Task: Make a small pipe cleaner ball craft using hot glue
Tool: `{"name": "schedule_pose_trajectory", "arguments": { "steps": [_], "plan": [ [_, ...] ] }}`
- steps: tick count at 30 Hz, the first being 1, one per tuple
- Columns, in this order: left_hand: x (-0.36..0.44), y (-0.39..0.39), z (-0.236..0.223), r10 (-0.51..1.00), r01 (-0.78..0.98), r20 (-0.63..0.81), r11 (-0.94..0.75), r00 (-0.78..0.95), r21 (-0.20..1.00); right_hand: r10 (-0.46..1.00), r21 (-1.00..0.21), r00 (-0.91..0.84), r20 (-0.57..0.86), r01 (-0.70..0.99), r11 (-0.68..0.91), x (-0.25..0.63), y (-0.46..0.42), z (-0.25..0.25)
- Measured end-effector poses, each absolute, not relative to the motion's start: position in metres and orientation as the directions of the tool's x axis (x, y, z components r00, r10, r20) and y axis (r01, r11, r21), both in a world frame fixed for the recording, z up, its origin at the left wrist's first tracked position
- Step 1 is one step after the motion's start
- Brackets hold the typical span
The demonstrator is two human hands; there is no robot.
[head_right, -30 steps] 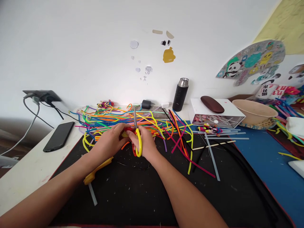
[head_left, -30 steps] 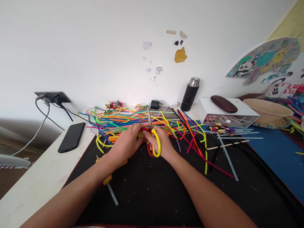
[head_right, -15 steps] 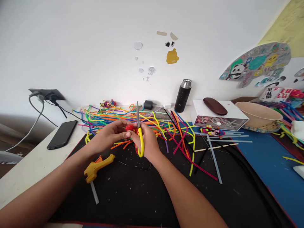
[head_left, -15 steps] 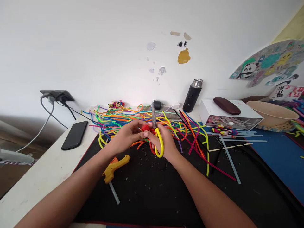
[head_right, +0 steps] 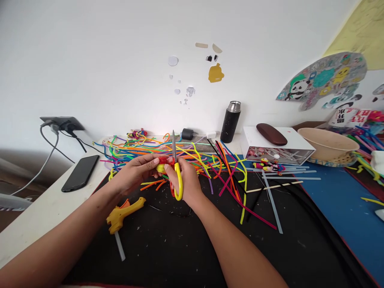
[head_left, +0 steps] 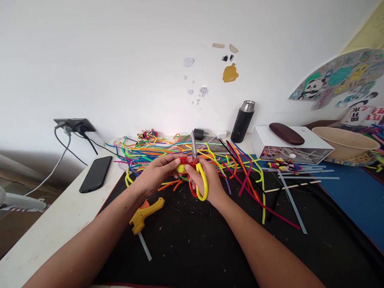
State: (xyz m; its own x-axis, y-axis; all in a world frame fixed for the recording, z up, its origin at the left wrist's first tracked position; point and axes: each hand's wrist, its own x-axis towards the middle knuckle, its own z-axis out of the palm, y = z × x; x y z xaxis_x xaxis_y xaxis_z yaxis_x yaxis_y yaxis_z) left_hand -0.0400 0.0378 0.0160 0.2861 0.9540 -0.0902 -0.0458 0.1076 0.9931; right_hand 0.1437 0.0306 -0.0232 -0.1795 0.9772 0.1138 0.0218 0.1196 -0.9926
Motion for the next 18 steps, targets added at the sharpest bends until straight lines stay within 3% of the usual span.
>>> {"name": "schedule_pose_trajectory", "arguments": {
  "steps": [8,18],
  "plan": [
    [-0.035,0.031,0.023,0.945,0.089,-0.091,0.066,0.314,0.994,0.975,-0.987,-0.168,0.145,0.046,0.155,0.143,0.032,-0.027],
    [-0.042,0.036,0.023,0.906,-0.074,-0.223,0.266,0.359,0.961,0.971,-0.982,-0.171,0.169,0.060,0.181,0.146,0.033,-0.029]
  ]
}}
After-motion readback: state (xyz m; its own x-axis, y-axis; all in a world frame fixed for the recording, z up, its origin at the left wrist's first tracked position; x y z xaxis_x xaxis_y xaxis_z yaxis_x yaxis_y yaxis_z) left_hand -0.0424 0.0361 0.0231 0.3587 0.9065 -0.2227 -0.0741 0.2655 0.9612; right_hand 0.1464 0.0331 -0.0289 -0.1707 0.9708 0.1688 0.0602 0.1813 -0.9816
